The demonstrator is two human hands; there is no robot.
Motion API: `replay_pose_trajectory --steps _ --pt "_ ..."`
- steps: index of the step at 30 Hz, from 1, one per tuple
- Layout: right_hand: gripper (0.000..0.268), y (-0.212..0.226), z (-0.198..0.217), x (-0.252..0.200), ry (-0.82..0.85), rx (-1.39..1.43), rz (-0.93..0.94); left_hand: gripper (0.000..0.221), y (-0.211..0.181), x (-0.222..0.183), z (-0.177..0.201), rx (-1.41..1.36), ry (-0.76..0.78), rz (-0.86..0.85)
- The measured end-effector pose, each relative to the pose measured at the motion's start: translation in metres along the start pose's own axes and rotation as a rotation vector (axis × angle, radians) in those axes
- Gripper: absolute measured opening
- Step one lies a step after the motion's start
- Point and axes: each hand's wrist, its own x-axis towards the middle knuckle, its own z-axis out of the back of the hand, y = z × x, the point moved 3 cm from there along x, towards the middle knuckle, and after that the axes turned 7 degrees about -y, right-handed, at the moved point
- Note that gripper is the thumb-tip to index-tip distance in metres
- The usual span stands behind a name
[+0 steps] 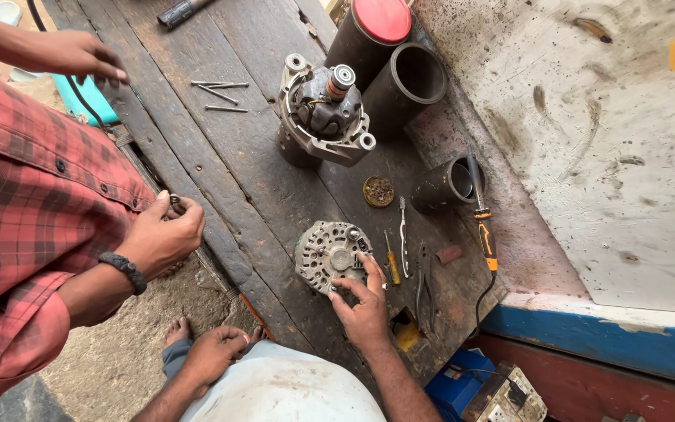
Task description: Disassembling and inspecting the internal components of an alternator on a repair workbench.
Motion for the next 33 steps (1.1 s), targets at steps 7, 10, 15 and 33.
replay_pose_trajectory --steps 7,10,15,33 --pt "0.021 0.0 0.0 0.0 0.002 0.002 -0.005 0.026 -0.005 -0.003 0.002 0.046 0.0 0.004" --pt "0.021 0.001 0.0 0.0 -0.006 0.011 0.001 0.026 -0.009 -0.007 0.003 0.07 -0.001 0.042" --pt "0.02 -0.002 0.0 -0.002 -0.011 0.016 0.012 0.028 0.0 -0.002 0.003 0.067 0.011 0.021" --pt "0.03 0.001 0.003 -0.002 0.006 -0.011 0.017 0.027 -0.01 -0.01 0.008 0.163 -0.054 -0.003"
